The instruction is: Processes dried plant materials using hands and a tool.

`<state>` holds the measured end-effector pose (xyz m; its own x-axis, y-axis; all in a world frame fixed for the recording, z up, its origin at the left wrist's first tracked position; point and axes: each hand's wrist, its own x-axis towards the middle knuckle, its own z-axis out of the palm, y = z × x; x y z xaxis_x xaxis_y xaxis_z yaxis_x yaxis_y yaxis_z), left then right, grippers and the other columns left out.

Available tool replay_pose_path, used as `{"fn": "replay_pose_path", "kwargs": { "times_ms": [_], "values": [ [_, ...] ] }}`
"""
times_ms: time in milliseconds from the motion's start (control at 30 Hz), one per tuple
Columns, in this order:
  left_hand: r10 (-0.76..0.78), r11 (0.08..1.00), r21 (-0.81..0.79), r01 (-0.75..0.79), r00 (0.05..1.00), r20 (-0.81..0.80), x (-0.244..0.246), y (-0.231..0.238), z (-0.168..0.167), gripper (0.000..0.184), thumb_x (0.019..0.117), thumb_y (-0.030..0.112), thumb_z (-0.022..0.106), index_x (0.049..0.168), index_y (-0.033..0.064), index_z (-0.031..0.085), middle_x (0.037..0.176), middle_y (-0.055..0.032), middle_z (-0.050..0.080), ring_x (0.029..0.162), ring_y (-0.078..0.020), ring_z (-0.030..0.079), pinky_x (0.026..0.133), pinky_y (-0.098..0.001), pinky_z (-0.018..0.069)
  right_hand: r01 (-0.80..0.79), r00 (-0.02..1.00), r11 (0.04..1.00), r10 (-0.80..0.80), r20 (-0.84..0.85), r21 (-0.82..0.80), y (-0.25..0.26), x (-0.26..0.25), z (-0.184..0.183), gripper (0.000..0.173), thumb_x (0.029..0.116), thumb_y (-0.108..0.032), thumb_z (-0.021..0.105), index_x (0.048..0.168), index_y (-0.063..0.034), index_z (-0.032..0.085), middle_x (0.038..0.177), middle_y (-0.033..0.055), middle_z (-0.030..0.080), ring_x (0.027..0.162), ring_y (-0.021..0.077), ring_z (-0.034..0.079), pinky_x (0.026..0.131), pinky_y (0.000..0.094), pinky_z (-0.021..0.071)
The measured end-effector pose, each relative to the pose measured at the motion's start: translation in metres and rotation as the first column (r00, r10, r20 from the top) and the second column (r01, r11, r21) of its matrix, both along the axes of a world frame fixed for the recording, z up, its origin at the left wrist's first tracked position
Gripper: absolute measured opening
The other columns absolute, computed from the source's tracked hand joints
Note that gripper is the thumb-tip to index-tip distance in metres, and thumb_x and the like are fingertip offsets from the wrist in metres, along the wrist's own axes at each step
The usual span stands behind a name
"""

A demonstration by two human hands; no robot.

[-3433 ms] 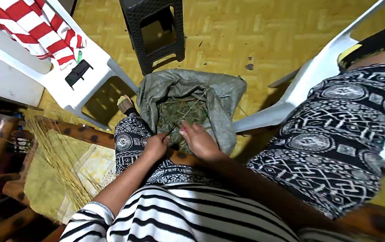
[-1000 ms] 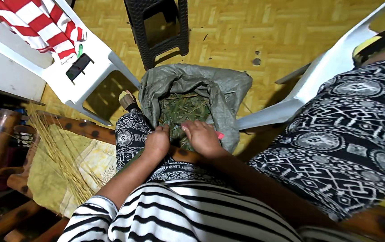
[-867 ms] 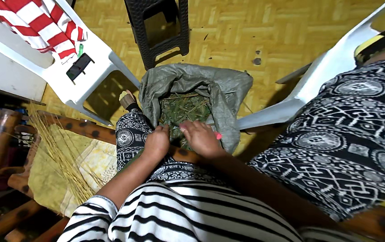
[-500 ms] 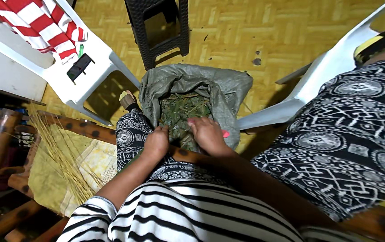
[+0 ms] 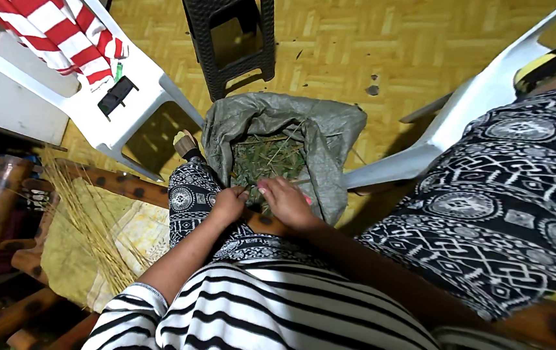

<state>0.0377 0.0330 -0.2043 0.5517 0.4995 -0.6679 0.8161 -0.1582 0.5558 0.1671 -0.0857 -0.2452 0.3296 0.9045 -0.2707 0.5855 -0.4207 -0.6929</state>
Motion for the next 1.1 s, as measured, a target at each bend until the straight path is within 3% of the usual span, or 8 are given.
{"fn": "replay_pose_path", "kwargs": {
  "times_ms": [67, 233, 400, 567, 700, 800, 867, 1100],
  "values": [
    [0.029, 0.998, -0.049, -0.029, 1.000, 0.010, 0.000, 0.001, -0.002, 0.033, 0.1112, 0.022, 0.046, 0.115, -0.0012, 0.069, 0.093, -0.0151, 0.067, 0.084, -0.0233, 0.063, 0.082, -0.0434, 0.0523, 0.004, 0.999, 1.000, -0.003, 0.049, -0.014, 0.000, 0.003, -0.002, 0.037, 0.1089, -0.023, 0.051, 0.136, -0.0005, 0.063, 0.127, 0.0263, 0.065, 0.124, 0.0451, 0.060, 0.107, 0.0624, 0.0430],
    [0.086, 0.991, -0.107, -0.083, 0.996, 0.018, -0.003, 0.000, -0.004, 0.032, 0.1111, 0.022, 0.046, 0.120, 0.0008, 0.068, 0.089, -0.0096, 0.065, 0.075, -0.0149, 0.059, 0.075, -0.0344, 0.0511, 0.016, 0.991, 1.000, -0.015, 0.134, -0.007, 0.000, 0.007, -0.005, 0.038, 0.1082, -0.024, 0.053, 0.135, 0.0012, 0.063, 0.123, 0.0271, 0.065, 0.120, 0.0466, 0.061, 0.105, 0.0632, 0.0430],
    [0.048, 0.996, -0.073, -0.047, 0.999, 0.001, -0.004, 0.001, -0.001, 0.032, 0.1110, 0.022, 0.046, 0.123, 0.0011, 0.068, 0.096, -0.0133, 0.068, 0.083, -0.0202, 0.063, 0.082, -0.0401, 0.0527, 0.048, 0.984, 0.998, -0.040, 0.176, -0.038, 0.001, 0.012, -0.006, 0.038, 0.1090, -0.025, 0.051, 0.137, -0.0017, 0.063, 0.124, 0.0272, 0.065, 0.121, 0.0473, 0.060, 0.102, 0.0641, 0.0437],
    [0.008, 0.999, -0.043, -0.008, 1.000, -0.005, -0.012, 0.004, -0.002, 0.031, 0.1108, 0.020, 0.047, 0.114, -0.0005, 0.070, 0.093, -0.0137, 0.066, 0.082, -0.0214, 0.061, 0.081, -0.0420, 0.0508, 0.213, 0.968, 0.976, -0.205, 0.141, -0.046, -0.001, 0.040, -0.008, 0.041, 0.1110, -0.028, 0.045, 0.135, 0.0013, 0.061, 0.128, 0.0309, 0.062, 0.121, 0.0514, 0.059, 0.101, 0.0686, 0.0440],
    [0.019, 0.999, -0.025, -0.019, 1.000, -0.007, -0.006, 0.001, -0.002, 0.032, 0.1107, 0.020, 0.047, 0.119, -0.0001, 0.070, 0.097, -0.0162, 0.068, 0.087, -0.0252, 0.064, 0.085, -0.0456, 0.0514, 0.090, 0.996, 0.996, -0.090, 0.005, -0.023, 0.000, 0.016, 0.007, 0.038, 0.1110, -0.024, 0.045, 0.137, -0.0015, 0.062, 0.129, 0.0264, 0.064, 0.119, 0.0462, 0.062, 0.100, 0.0650, 0.0477],
    [0.011, 1.000, -0.001, -0.011, 1.000, 0.004, -0.002, -0.003, 0.003, 0.034, 0.1111, 0.020, 0.046, 0.128, -0.0012, 0.067, 0.113, -0.0206, 0.070, 0.104, -0.0309, 0.067, 0.096, -0.0503, 0.0499, -0.039, 0.997, 0.997, 0.035, -0.068, -0.062, 0.001, -0.003, 0.016, 0.039, 0.1112, -0.024, 0.044, 0.138, -0.0024, 0.062, 0.129, 0.0253, 0.064, 0.121, 0.0443, 0.062, 0.102, 0.0624, 0.0477],
    [-0.013, 1.000, 0.010, 0.013, 1.000, 0.009, 0.000, -0.004, 0.003, 0.036, 0.1114, 0.020, 0.045, 0.131, -0.0015, 0.066, 0.119, -0.0214, 0.070, 0.111, -0.0322, 0.066, 0.101, -0.0515, 0.0489, -0.069, 0.997, 0.994, 0.068, -0.023, -0.079, 0.001, -0.006, 0.015, 0.039, 0.1116, -0.025, 0.043, 0.139, -0.0022, 0.061, 0.128, 0.0260, 0.064, 0.121, 0.0449, 0.062, 0.102, 0.0622, 0.0474],
    [-0.033, 0.999, 0.015, 0.033, 0.999, -0.019, 0.001, -0.005, 0.003, 0.035, 0.1113, 0.020, 0.045, 0.129, -0.0007, 0.067, 0.113, -0.0213, 0.070, 0.106, -0.0327, 0.066, 0.097, -0.0522, 0.0496, -0.042, 0.988, 0.993, 0.057, 0.142, -0.108, 0.001, 0.000, 0.007, 0.039, 0.1103, -0.026, 0.047, 0.137, -0.0010, 0.061, 0.126, 0.0270, 0.065, 0.121, 0.0456, 0.061, 0.103, 0.0624, 0.0450]
  ]
}}
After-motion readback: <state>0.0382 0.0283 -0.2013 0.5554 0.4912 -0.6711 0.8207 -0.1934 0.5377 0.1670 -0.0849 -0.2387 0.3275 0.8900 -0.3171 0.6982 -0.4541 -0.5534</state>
